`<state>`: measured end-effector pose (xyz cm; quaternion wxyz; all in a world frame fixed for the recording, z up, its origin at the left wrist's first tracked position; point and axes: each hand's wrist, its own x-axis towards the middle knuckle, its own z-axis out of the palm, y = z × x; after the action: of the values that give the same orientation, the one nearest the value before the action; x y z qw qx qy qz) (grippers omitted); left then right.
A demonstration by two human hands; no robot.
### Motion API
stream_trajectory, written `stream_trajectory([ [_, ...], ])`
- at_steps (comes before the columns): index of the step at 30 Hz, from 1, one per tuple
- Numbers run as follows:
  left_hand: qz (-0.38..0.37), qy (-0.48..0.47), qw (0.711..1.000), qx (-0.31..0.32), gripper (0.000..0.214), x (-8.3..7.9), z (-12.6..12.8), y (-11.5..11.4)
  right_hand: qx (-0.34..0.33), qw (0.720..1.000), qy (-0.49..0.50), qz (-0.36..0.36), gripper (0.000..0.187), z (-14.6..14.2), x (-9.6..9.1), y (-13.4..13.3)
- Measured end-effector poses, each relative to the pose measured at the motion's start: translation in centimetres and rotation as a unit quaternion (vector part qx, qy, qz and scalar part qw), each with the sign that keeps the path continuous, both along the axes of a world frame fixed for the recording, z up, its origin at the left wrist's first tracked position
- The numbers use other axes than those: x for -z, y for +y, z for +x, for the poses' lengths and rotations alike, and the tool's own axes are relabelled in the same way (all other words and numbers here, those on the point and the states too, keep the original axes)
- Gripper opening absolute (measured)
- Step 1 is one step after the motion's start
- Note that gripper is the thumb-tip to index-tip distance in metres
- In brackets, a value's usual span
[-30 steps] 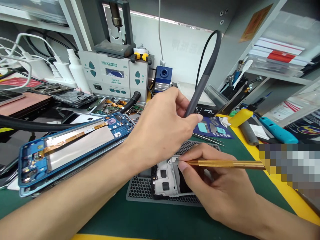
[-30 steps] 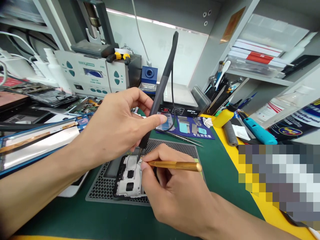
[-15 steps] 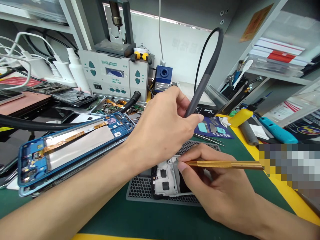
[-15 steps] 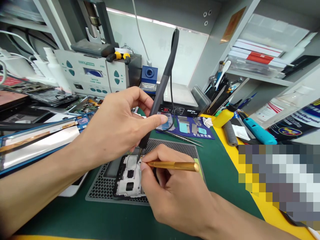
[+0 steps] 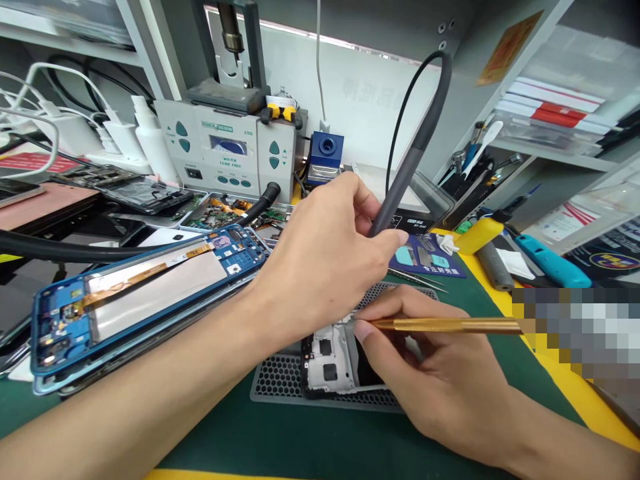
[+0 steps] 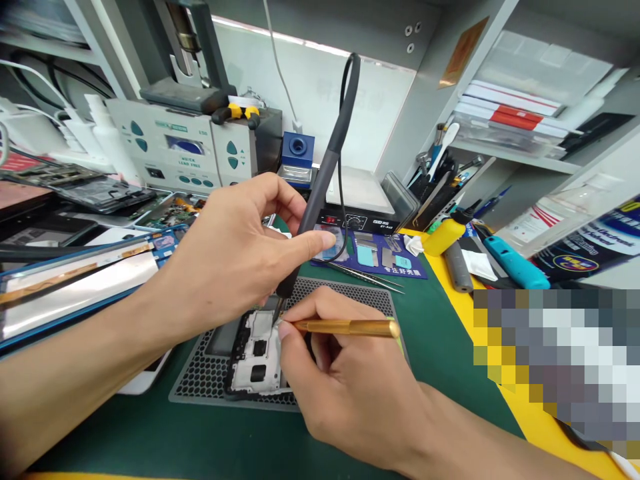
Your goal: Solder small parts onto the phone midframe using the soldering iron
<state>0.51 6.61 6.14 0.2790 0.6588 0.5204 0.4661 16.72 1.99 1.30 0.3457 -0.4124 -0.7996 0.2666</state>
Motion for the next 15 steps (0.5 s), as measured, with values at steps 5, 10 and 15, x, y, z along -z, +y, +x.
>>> stream_trajectory([
  [5, 0.001, -0.006, 1.000, -0.001, 0.025, 0.01, 0.02, 0.01, -0.004, 1.000, -0.004, 0.003, 0.011, 0.07, -0.12, -0.03],
  [10, -0.003, -0.001, 1.000, -0.001, 0.025, -0.08, -0.01, -0.02, -0.001, 1.000, -0.005, 0.005, 0.011, 0.11, -0.03, -0.10],
  [15, 0.004, 0.007, 1.000, -0.005, 0.023, -0.06, -0.08, -0.15, 0.006, 1.000, -0.006, 0.003, 0.012, 0.01, -0.04, -0.02],
])
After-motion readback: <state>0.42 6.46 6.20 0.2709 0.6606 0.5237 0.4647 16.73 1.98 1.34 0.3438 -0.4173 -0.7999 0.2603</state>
